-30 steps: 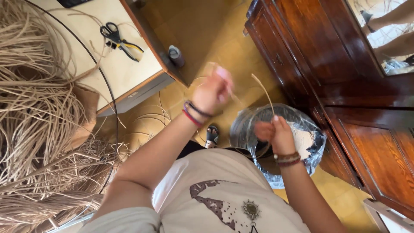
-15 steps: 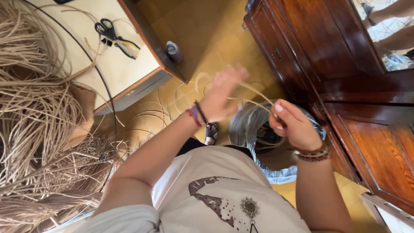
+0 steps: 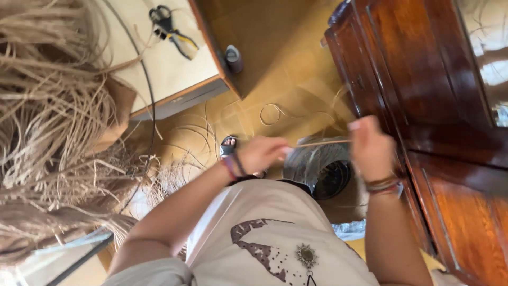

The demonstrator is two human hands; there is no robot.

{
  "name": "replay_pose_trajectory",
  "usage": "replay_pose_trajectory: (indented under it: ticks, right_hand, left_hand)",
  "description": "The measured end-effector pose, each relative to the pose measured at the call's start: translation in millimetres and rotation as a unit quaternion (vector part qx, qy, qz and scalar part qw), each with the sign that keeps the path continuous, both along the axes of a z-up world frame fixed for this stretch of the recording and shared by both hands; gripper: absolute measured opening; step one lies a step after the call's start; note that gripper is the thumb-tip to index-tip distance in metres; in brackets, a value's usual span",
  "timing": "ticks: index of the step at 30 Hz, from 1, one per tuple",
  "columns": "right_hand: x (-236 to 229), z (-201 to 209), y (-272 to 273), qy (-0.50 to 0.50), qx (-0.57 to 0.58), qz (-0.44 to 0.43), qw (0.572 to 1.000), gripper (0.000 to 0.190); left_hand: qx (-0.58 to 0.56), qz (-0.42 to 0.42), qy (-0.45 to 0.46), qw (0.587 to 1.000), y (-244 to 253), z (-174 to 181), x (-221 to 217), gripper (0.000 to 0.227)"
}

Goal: Weaving natural fiber strands into a large circular structure, using a tape measure to ensure correct lengths.

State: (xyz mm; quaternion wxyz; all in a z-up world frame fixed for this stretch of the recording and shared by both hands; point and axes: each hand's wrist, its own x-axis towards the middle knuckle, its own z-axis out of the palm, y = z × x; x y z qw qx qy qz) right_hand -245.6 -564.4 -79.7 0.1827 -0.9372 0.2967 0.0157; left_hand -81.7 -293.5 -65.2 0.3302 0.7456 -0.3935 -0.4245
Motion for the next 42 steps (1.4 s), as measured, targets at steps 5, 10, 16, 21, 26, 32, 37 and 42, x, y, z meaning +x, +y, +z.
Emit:
replay_pose_trajectory:
  ticks: [5,10,16,21,26,32,37,42]
  right_hand:
    - [31.9,1.8,1.5,-0.066,-0.098,0.133,0.984,0.022]
    - [57.7,13.7,74.7,-0.066,0.144,0.24,0.958,0.021]
    - [59.3,-18.4,-13.6,-0.054,-0.147,0.15,0.976,0.014]
    - [82.5,16.8,99.2,-0.068,0.073,0.255,0.962,0.016]
    - [69.2,-5.0,20.6,-0.084,-0.065,0.149,0.983,0.013]
    - [94.4,33.2,85.6,-0.093,0.024,0.193,0.977,0.014]
    - [107.0,52.2,89.9,-0.156,0.126,0.228,0.953,0.011]
    - [113.7,62.5,12.1,-0.275,0.029,0.162,0.947,0.004]
  left_hand:
    - [0.002,-0.005,0.075,0.997,29.0,-15.3,-13.6,0.03]
    - [0.018,0.119,-0.016,0.993,15.1,-4.8,-24.8,0.027]
    - [0.023,0.102,0.035,0.994,62.4,19.1,15.2,0.037]
    - [0.067,0.099,-0.025,0.993,18.2,27.7,-3.0,0.032]
    - [0.052,0.119,0.003,0.992,54.5,56.2,19.1,0.03]
    - [0.095,0.135,-0.045,0.985,39.7,43.6,3.7,0.033]
    - [0.029,0.165,-0.063,0.984,51.7,82.3,28.0,0.027]
    - [-0.056,0.264,0.044,0.962,98.8,114.1,74.7,0.03]
